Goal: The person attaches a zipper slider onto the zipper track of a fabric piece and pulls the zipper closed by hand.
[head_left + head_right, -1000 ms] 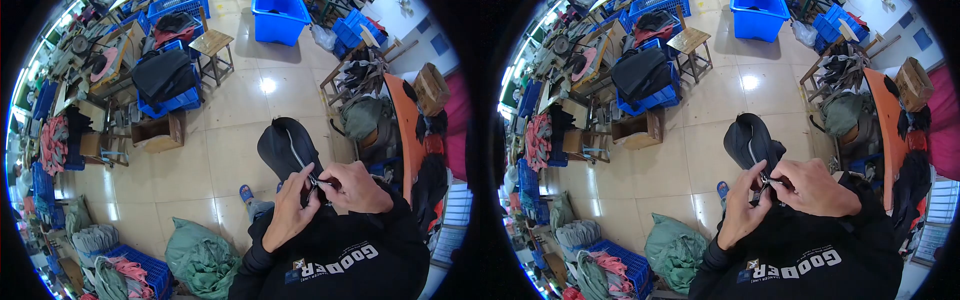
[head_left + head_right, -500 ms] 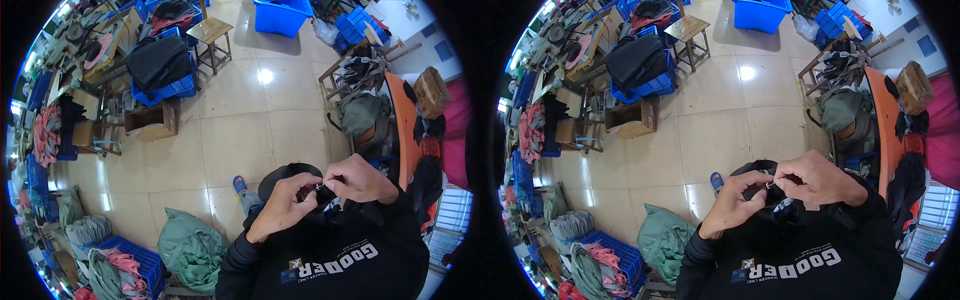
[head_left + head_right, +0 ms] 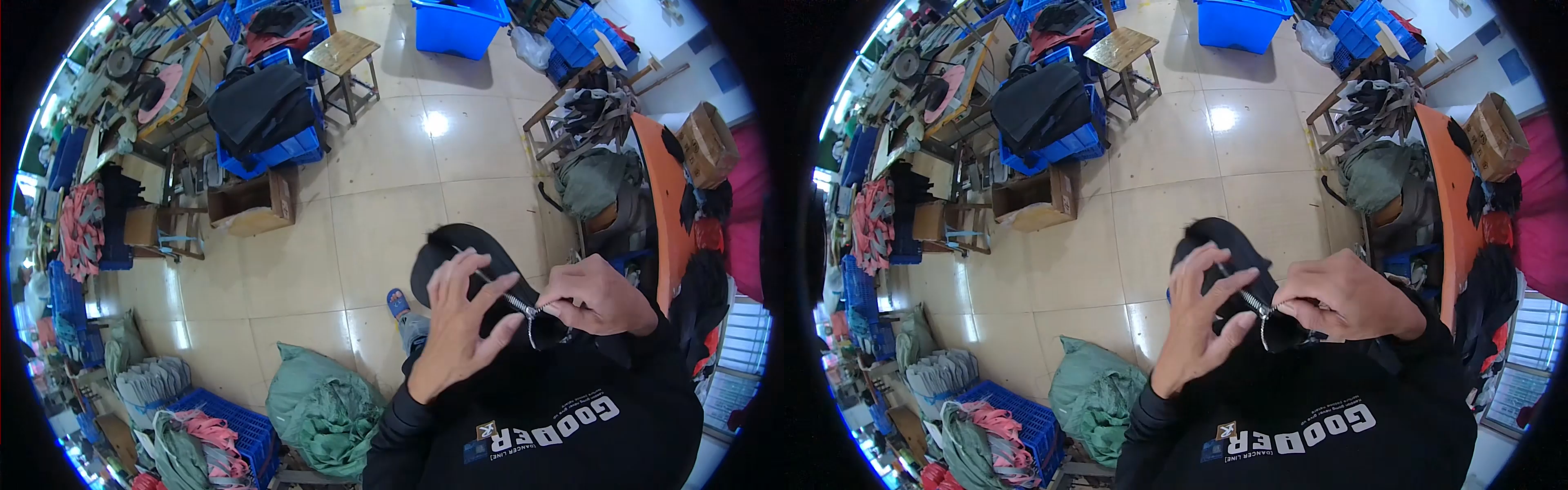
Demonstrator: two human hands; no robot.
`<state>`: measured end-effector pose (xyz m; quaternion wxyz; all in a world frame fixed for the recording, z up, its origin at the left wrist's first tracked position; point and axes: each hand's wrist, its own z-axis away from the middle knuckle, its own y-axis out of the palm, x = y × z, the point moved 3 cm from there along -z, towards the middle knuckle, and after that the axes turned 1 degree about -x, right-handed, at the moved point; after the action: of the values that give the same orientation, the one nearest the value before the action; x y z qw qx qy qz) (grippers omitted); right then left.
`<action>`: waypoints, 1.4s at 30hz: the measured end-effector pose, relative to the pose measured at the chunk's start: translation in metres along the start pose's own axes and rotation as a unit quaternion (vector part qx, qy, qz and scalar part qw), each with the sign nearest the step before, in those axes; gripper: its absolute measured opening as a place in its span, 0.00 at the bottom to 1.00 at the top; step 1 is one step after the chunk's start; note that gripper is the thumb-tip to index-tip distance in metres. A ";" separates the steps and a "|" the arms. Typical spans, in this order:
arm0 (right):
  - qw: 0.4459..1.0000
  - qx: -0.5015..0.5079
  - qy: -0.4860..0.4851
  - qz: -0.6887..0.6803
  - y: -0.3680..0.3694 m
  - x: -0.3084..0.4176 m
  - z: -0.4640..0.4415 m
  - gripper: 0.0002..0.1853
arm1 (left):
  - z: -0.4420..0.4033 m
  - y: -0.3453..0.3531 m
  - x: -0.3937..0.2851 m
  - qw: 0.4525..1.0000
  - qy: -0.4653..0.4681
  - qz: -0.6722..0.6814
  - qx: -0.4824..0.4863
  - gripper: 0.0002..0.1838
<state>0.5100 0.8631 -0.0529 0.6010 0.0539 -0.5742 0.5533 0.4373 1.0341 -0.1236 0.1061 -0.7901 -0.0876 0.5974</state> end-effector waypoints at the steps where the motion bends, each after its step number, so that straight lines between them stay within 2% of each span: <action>1: 1.000 -0.002 0.003 0.003 -0.002 -0.003 0.001 0.03 | -0.004 -0.005 0.002 0.999 0.020 -0.036 0.001 0.20; 2: 1.000 -0.005 0.006 0.007 -0.003 -0.006 0.003 0.03 | -0.006 -0.008 0.003 0.997 0.040 -0.072 0.003 0.20; 6: 1.000 -0.018 0.017 0.018 -0.004 -0.021 0.005 0.03 | -0.010 -0.009 0.006 0.989 0.118 -0.065 0.065 0.17; 11: 0.999 -0.030 0.035 0.027 -0.003 -0.034 0.005 0.03 | 0.004 0.015 0.013 0.990 0.060 -0.007 0.127 0.13; 18: 0.996 -0.037 0.067 0.040 0.007 -0.037 0.016 0.04 | 0.008 0.026 -0.002 0.989 0.019 -0.145 0.037 0.10; 23: 0.995 -0.038 0.080 0.055 0.024 -0.033 0.010 0.05 | 0.012 0.035 -0.006 0.973 0.039 -0.227 0.008 0.10; 25: 0.995 -0.046 0.065 0.056 0.029 -0.030 0.002 0.05 | 0.017 0.037 -0.003 0.966 0.021 -0.257 0.023 0.10; 32: 0.981 -0.149 -0.101 0.078 0.050 -0.012 -0.023 0.05 | 0.019 0.034 0.015 0.942 0.000 -0.335 0.022 0.08; 37: 0.971 -0.191 -0.107 0.090 0.069 -0.022 -0.047 0.06 | 0.019 0.016 0.026 0.944 -0.015 -0.330 0.010 0.08; 40: 0.967 -0.213 -0.099 0.097 0.072 -0.029 -0.060 0.06 | 0.016 0.009 0.039 0.937 -0.077 -0.337 0.052 0.09; 42: 0.966 -0.221 -0.091 0.101 0.075 -0.038 -0.067 0.07 | 0.010 0.009 0.045 0.937 -0.077 -0.335 0.067 0.09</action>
<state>0.5078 0.9157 -0.1461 0.4843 -0.0889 -0.7367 0.4634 0.4403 1.0383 -0.1706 0.3453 -0.6581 -0.3150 0.5903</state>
